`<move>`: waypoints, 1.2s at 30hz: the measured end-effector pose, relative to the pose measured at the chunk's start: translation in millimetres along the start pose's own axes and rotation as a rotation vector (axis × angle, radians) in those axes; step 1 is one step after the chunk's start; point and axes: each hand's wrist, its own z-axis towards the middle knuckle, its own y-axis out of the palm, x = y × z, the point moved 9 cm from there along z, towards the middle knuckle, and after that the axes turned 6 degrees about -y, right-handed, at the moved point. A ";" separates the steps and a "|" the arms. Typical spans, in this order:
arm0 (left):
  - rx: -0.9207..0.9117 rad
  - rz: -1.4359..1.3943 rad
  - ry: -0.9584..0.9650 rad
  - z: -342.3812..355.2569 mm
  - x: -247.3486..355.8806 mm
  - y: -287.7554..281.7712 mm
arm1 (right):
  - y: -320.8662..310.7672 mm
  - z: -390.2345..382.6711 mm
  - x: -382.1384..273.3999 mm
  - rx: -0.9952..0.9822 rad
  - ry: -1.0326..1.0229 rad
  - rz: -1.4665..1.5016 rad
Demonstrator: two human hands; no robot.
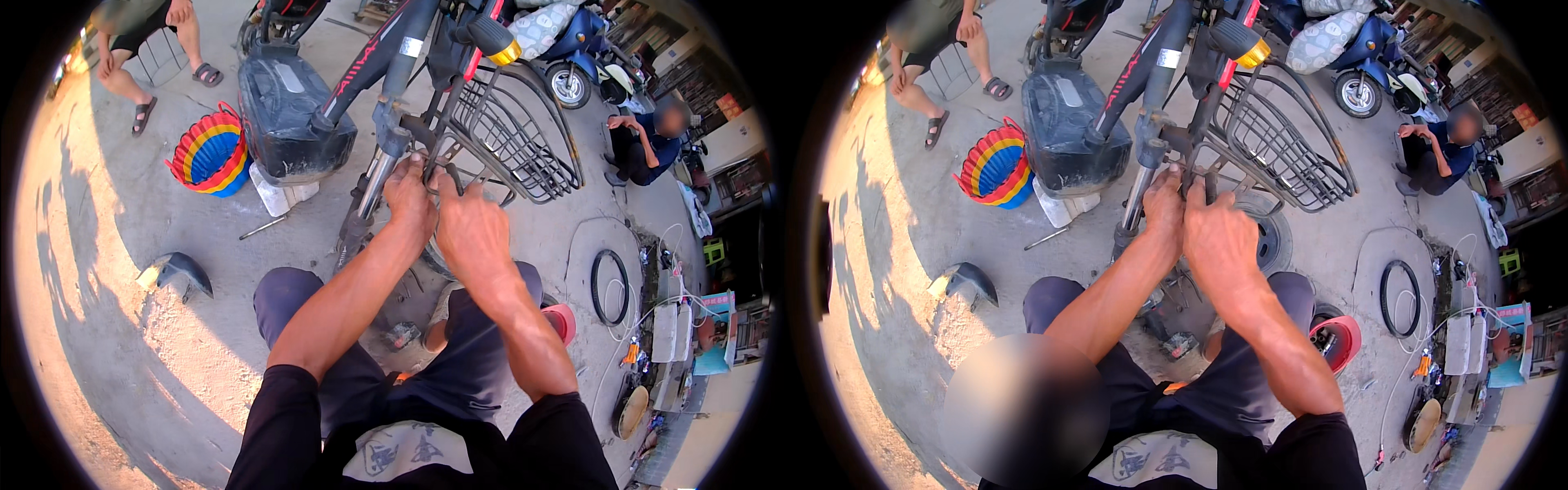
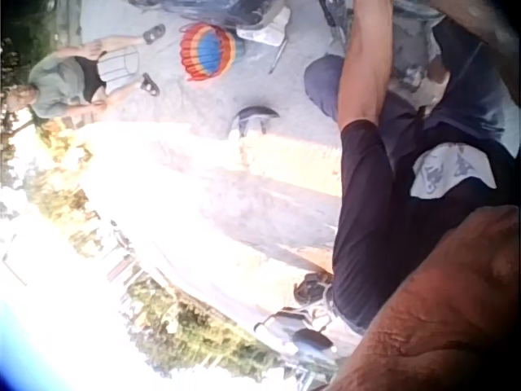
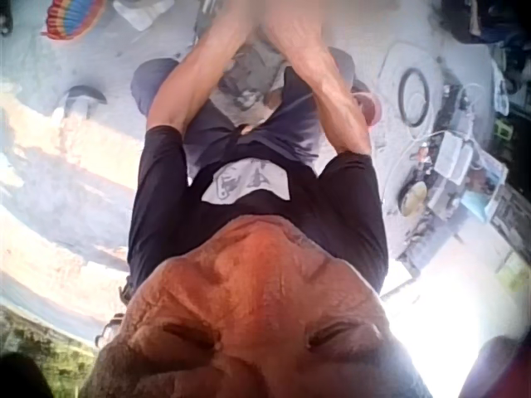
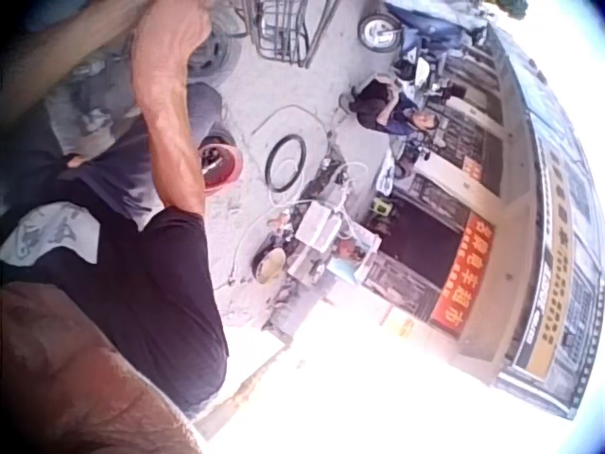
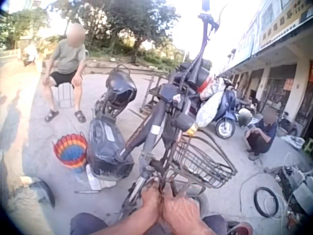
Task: The person uses pliers and their hands to work on the front fork and basket area of a bicycle, handling wires and small components.
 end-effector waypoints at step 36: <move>-0.081 0.037 -0.116 18.6 2.4 -16.1 | 320.5 -193.5 15.5 -0.500 0.647 1.286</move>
